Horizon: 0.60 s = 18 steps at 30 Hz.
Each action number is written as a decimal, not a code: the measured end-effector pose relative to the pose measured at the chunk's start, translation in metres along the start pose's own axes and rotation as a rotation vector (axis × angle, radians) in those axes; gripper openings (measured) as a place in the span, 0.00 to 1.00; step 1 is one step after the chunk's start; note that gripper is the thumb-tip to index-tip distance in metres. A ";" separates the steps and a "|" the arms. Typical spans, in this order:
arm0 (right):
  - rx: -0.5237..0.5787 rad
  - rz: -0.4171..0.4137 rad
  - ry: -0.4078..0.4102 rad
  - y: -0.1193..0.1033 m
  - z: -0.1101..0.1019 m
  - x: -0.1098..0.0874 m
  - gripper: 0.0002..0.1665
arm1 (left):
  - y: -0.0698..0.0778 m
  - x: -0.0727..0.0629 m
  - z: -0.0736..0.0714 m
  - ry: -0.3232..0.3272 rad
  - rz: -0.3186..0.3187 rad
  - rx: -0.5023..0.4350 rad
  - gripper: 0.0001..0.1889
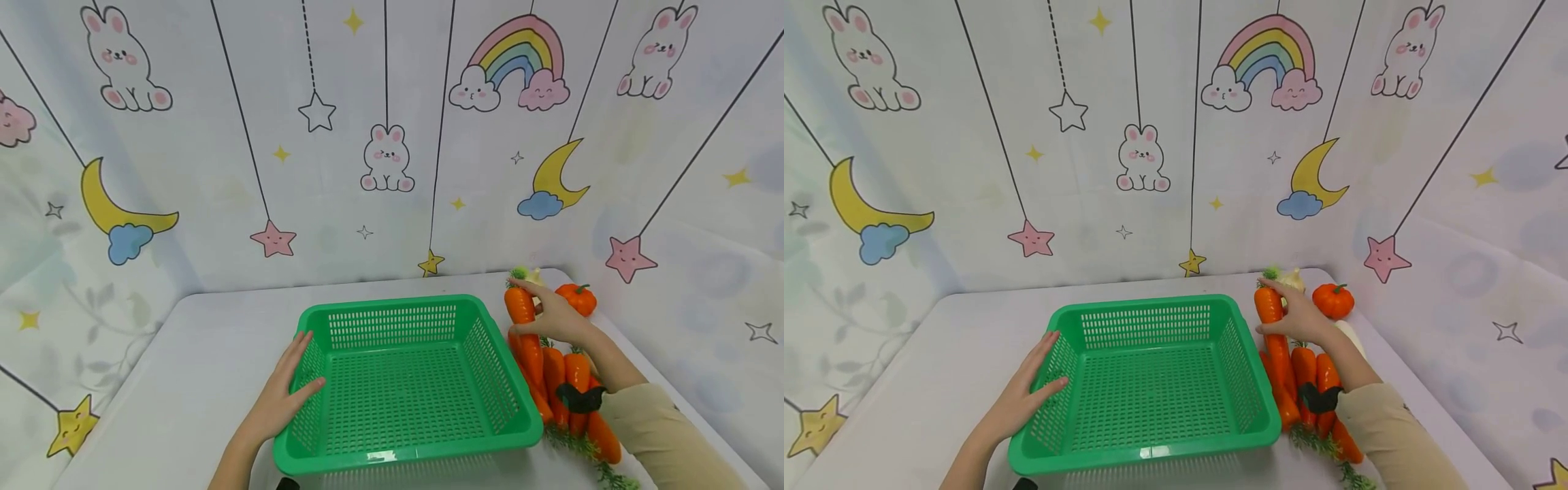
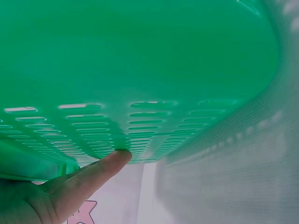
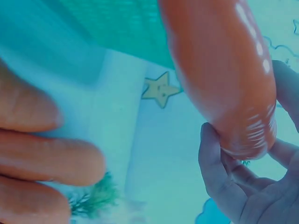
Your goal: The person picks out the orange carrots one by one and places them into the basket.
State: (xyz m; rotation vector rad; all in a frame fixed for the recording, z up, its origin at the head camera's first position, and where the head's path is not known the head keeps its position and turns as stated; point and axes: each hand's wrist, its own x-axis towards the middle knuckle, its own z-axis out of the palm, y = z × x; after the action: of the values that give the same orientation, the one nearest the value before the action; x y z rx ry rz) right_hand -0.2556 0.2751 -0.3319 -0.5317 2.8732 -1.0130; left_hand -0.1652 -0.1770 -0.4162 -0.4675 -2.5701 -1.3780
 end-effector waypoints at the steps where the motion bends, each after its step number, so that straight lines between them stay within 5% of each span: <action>1: -0.001 -0.005 0.000 -0.003 -0.001 0.001 0.53 | 0.000 0.000 0.000 0.000 -0.002 0.000 0.37; 18: -0.047 -0.120 -0.079 -0.060 0.019 0.010 0.54 | -0.002 0.000 0.000 0.005 0.010 0.002 0.37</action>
State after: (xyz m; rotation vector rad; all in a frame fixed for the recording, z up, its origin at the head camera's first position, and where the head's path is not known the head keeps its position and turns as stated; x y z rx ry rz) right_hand -0.2444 0.2170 -0.3092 -0.7381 2.8309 -0.9195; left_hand -0.1659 -0.1781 -0.4172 -0.4752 -2.5618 -1.3710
